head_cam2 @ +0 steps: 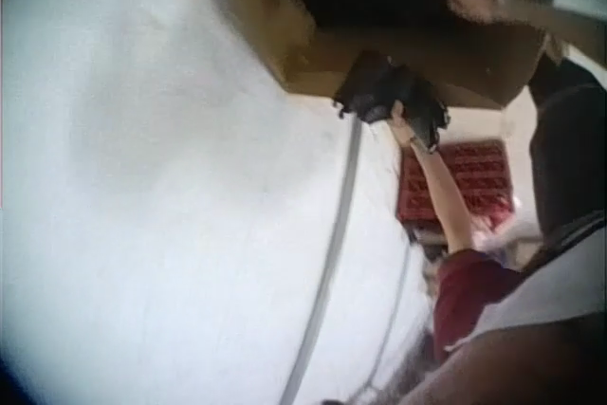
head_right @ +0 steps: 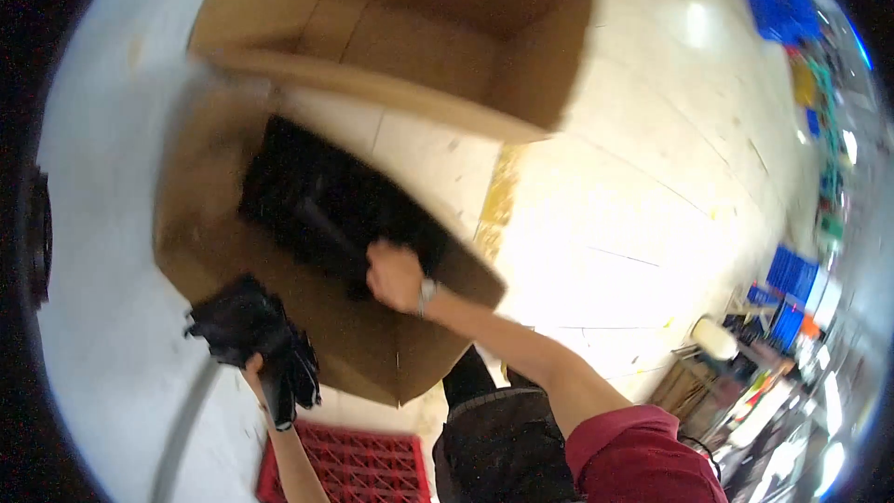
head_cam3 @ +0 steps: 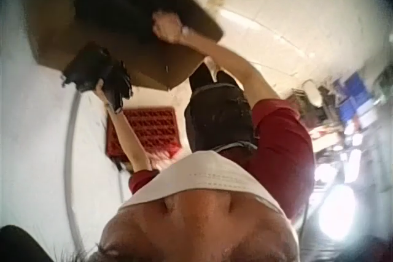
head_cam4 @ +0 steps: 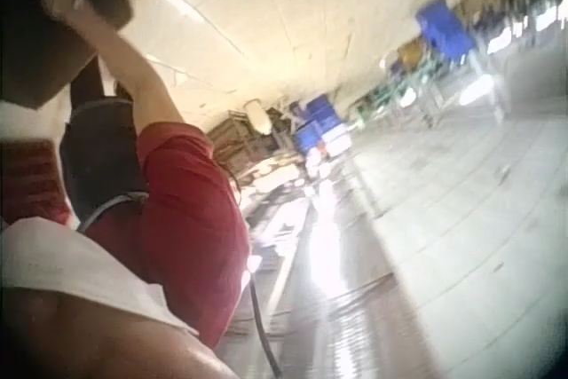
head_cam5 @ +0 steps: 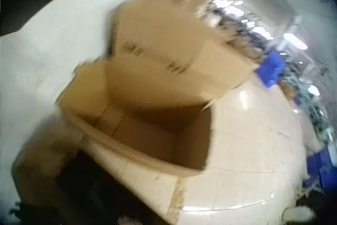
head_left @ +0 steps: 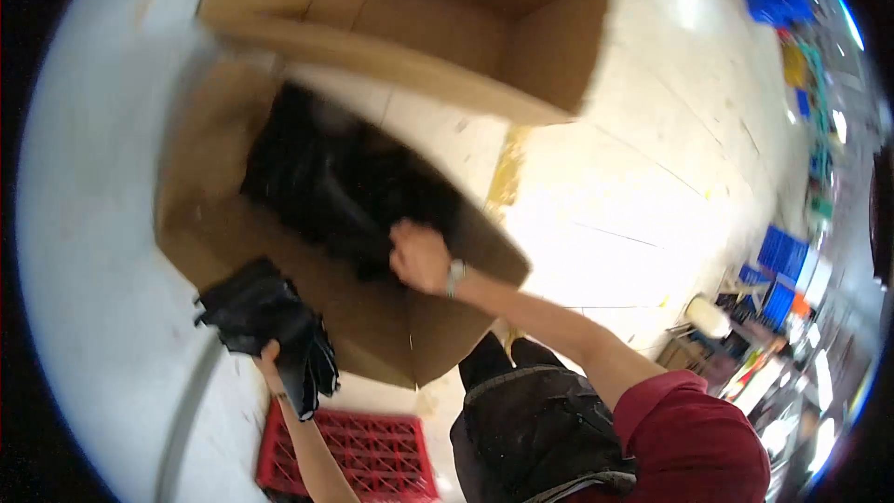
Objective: Apply adhesive to the edges of black shoe uppers using a brush and a bowl of glue.
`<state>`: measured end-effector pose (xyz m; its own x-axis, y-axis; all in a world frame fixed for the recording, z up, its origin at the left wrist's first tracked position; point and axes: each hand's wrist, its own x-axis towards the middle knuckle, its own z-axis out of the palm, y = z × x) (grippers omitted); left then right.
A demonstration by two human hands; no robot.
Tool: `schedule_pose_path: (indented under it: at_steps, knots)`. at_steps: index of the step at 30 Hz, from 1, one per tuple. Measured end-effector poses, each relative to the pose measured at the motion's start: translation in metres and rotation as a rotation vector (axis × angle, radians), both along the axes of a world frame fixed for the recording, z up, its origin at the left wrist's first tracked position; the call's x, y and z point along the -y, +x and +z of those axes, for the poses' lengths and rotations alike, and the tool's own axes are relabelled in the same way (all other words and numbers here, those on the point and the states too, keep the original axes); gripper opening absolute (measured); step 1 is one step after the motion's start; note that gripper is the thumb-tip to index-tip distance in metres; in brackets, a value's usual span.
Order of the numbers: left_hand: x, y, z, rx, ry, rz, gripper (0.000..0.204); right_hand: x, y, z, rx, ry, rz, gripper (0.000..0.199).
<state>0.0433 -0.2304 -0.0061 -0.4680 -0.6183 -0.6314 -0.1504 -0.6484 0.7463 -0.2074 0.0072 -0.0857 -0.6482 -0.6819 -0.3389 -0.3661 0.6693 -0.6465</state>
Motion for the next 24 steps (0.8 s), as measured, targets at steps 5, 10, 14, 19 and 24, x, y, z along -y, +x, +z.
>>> schedule_pose_path:
  at_steps: [5, 10, 14, 19, 24]
  knots:
    - [0.023, 0.008, -0.039, -0.038, 0.147, -0.258, 0.050, -0.138, 0.006, 0.195, -0.160, -0.218, -0.193, 0.025]
    - [-0.116, -0.192, -0.011, -0.153, 0.439, -0.842, 0.065, -0.337, 0.085, 0.287, -0.215, 0.114, -0.609, 0.021]
    - [-0.307, -0.230, 0.060, -0.176, 0.291, -1.372, 0.066, -0.512, 0.295, 0.326, 0.032, 0.430, -1.114, 0.028]
    - [-0.478, -0.177, 0.122, -0.153, -0.022, -1.793, 0.068, -0.573, 0.586, 0.350, 0.205, 0.569, -1.495, 0.054]
    - [-0.643, -0.087, 0.159, -0.147, -0.304, -2.061, 0.070, -0.544, 0.788, 0.339, 0.302, 0.706, -1.959, 0.048]
